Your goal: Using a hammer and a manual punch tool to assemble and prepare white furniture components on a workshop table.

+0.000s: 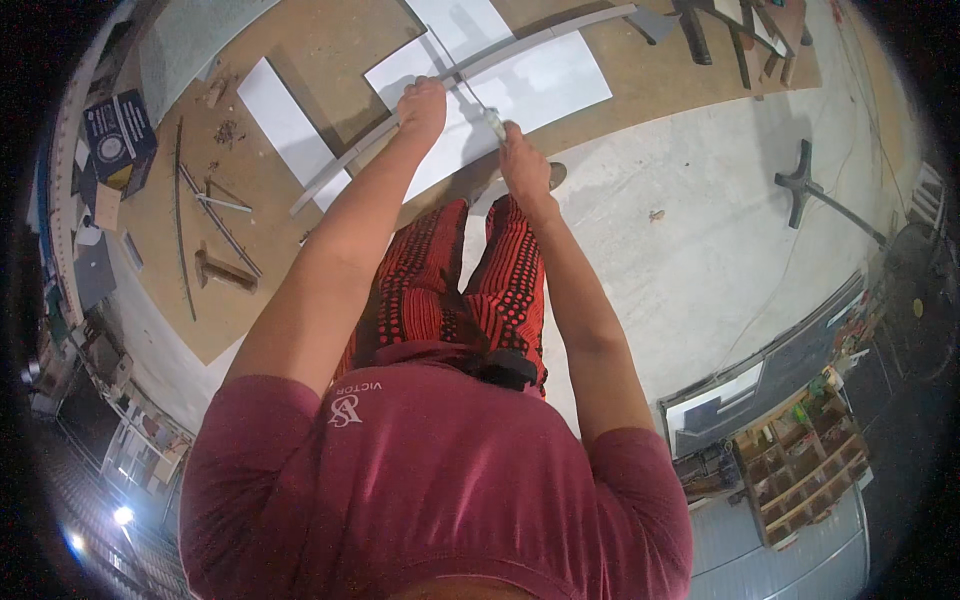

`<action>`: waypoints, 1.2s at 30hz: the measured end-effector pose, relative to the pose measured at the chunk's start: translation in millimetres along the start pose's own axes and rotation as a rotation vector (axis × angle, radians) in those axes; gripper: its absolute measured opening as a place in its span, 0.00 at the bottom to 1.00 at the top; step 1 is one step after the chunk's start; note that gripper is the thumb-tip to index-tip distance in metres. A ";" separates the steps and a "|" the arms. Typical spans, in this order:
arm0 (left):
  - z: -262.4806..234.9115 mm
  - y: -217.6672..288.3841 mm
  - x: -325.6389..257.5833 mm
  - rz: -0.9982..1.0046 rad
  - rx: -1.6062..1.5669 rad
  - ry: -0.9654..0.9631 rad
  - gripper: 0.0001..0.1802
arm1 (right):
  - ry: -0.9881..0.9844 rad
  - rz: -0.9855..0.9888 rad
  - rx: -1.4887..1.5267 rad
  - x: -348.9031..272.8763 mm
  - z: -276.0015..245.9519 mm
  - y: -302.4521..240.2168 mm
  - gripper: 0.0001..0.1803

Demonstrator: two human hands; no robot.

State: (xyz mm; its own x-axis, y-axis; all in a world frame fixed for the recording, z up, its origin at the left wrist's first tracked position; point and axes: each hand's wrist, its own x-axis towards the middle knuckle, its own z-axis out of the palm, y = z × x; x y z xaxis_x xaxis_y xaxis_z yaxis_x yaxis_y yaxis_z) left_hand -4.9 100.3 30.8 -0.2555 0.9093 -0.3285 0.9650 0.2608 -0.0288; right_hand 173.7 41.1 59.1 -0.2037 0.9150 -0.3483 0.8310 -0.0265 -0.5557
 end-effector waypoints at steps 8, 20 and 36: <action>-7.3 1.0 -4.3 -0.009 -0.016 -0.110 0.11 | -0.100 0.015 0.030 -12.1 6.4 23.4 0.17; -16.3 1.3 -8.1 -0.025 -0.103 -0.110 0.11 | -0.087 0.011 0.063 -29.7 16.1 34.2 0.16; -6.0 9.9 -1.3 0.021 -0.093 -0.077 0.12 | -0.036 -0.058 0.040 25.2 -2.6 6.7 0.18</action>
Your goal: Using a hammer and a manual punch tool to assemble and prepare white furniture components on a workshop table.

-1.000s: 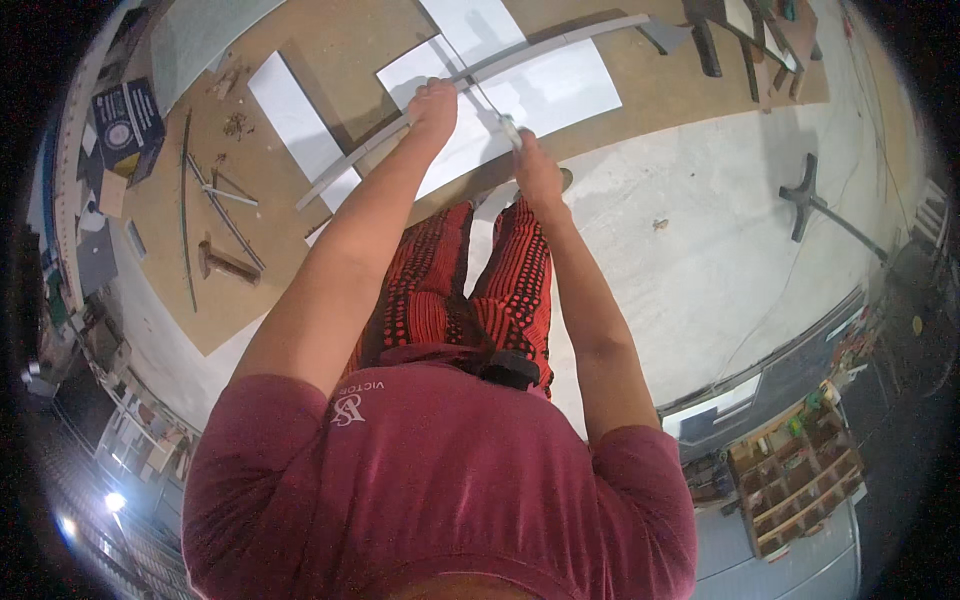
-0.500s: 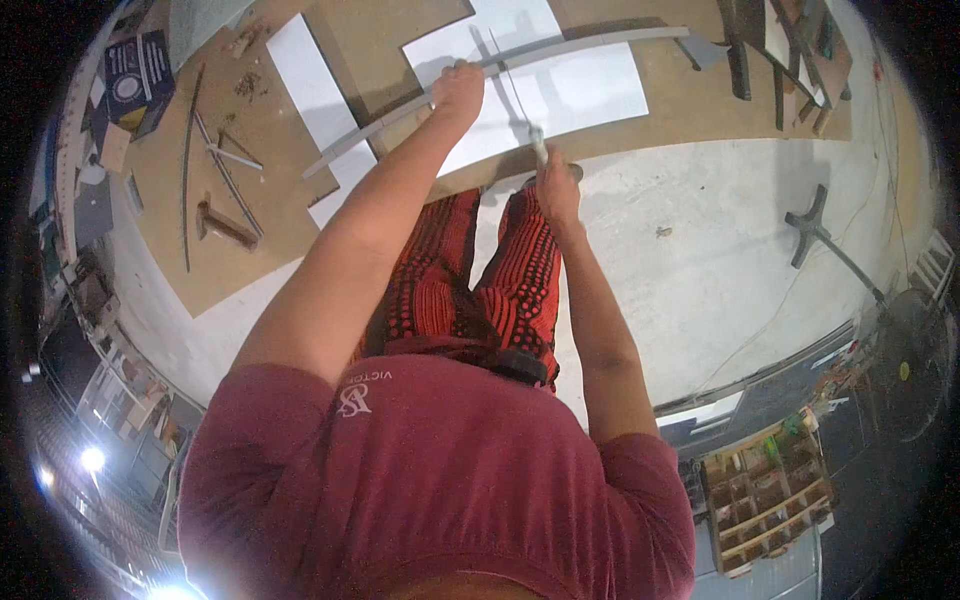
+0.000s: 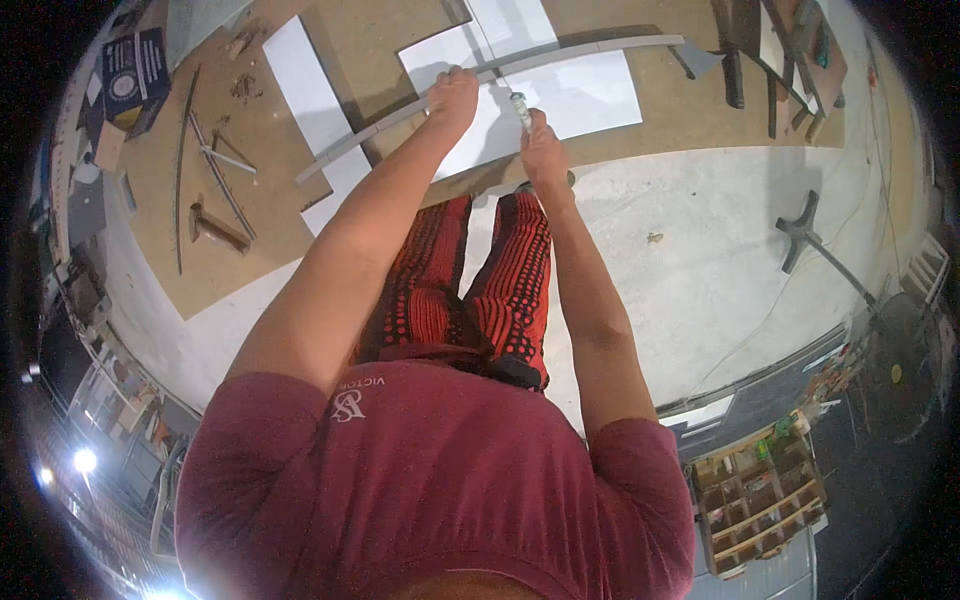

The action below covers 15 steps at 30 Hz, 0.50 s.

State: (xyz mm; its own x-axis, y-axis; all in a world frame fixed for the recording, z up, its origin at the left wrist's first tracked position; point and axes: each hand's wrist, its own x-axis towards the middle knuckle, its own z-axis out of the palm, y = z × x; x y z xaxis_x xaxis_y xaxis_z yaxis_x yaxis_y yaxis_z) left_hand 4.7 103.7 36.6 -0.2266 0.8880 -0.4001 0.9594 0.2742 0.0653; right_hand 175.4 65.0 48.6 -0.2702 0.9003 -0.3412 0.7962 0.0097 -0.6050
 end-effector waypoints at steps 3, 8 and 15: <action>-4.1 -3.4 2.0 -0.030 -0.008 -0.042 0.13 | -0.016 0.015 -0.037 -23.4 8.9 17.4 0.21; 0.9 -16.1 1.0 0.005 0.026 0.102 0.09 | -0.149 0.137 0.061 -42.5 10.6 10.5 0.18; -1.2 -8.6 4.7 -0.085 -0.040 0.125 0.07 | -0.164 0.135 -0.041 -41.9 2.2 40.7 0.12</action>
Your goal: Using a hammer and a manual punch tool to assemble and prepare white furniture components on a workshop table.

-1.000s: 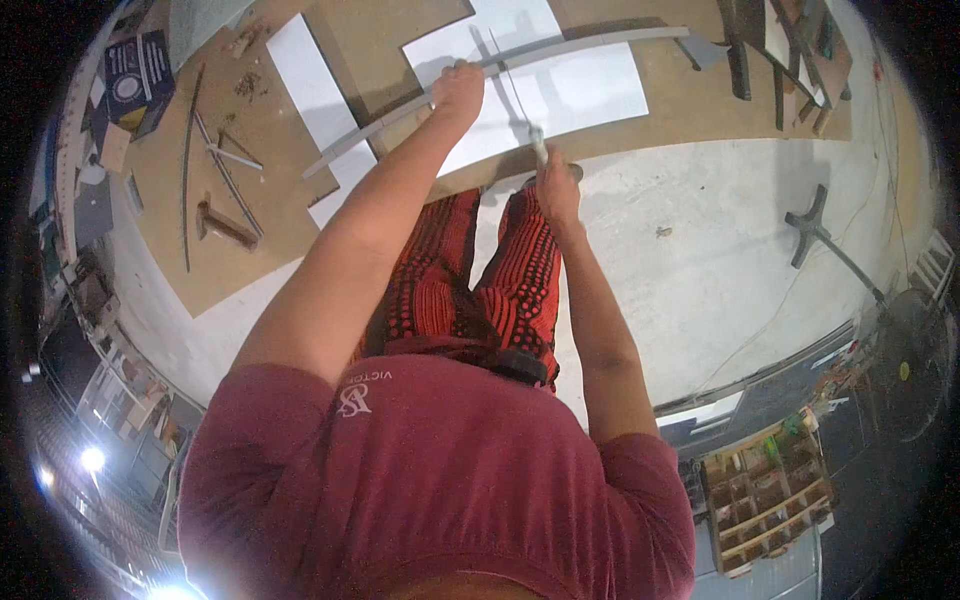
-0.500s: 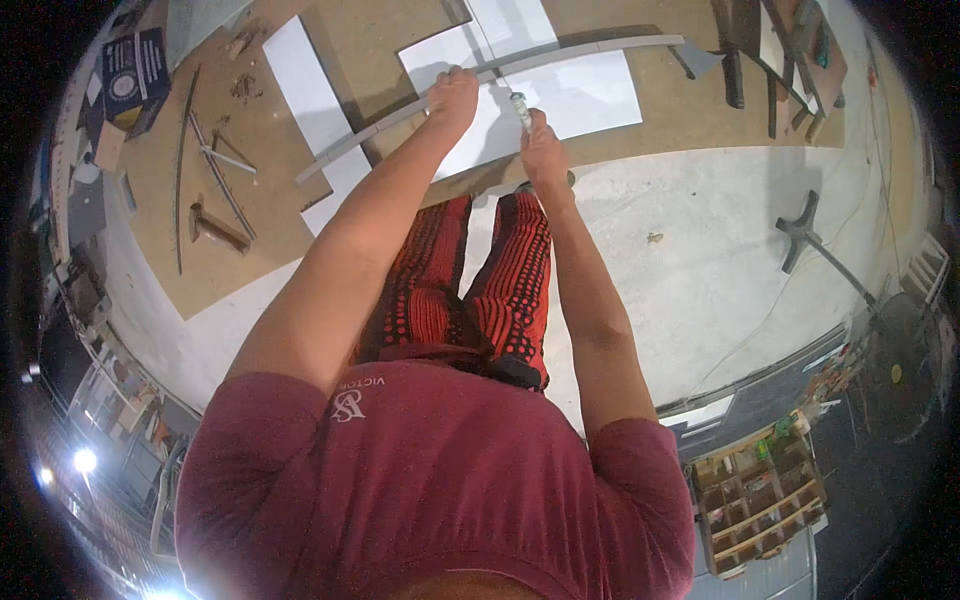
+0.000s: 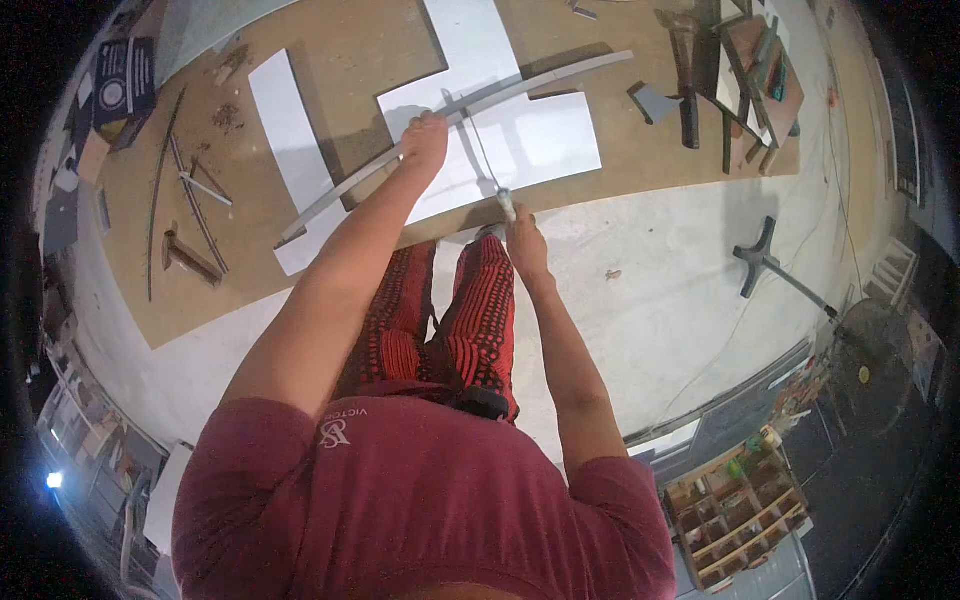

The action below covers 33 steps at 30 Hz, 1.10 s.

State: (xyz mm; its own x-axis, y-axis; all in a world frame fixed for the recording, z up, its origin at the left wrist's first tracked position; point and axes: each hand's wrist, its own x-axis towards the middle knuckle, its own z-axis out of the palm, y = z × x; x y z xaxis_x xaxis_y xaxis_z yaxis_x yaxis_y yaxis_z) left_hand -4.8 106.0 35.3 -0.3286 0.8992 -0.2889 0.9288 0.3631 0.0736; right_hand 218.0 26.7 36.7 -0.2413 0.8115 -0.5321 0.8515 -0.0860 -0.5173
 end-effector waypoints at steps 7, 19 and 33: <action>-3.0 -1.6 -0.6 0.041 -0.027 -0.035 0.09 | 0.013 -0.137 0.019 41.8 -24.7 -33.5 0.16; -5.2 -4.9 -1.4 0.047 0.000 -0.045 0.10 | -0.047 -0.189 -0.022 58.4 -29.6 -31.6 0.19; -4.6 -3.5 -1.1 0.041 -0.033 -0.057 0.10 | -0.045 -0.164 0.004 15.0 -17.1 27.9 0.19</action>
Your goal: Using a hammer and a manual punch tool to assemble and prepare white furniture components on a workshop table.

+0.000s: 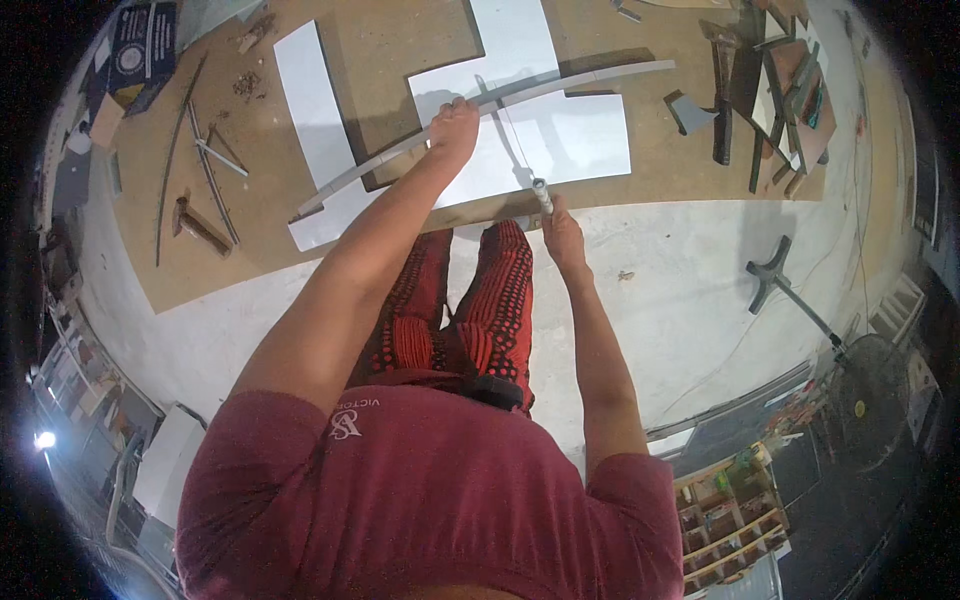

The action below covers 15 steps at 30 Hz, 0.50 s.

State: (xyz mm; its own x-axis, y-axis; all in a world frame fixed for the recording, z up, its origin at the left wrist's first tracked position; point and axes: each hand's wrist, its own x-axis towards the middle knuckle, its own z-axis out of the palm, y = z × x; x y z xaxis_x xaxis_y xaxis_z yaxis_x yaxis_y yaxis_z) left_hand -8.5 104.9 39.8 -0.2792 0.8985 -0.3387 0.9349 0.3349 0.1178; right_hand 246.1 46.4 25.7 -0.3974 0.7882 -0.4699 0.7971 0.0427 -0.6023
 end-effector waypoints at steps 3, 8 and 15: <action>-1.1 -3.6 -2.6 0.028 0.019 0.011 0.10 | -0.034 0.011 -0.072 25.8 -16.6 -34.4 0.20; -0.4 -3.8 -0.8 0.015 0.010 -0.017 0.10 | -0.025 -0.059 -0.009 44.9 -17.6 -38.3 0.19; -4.9 -2.3 -3.9 0.012 0.009 -0.004 0.10 | 0.011 -0.061 -0.015 42.7 -17.2 -39.7 0.18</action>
State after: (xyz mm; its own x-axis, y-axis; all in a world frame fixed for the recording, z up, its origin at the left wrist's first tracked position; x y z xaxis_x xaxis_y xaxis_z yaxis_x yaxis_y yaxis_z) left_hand -10.6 102.0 45.4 -0.2671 0.9013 -0.3411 0.9402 0.3214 0.1130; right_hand 205.3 88.9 40.7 -0.4401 0.7906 -0.4257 0.7787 0.0999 -0.6194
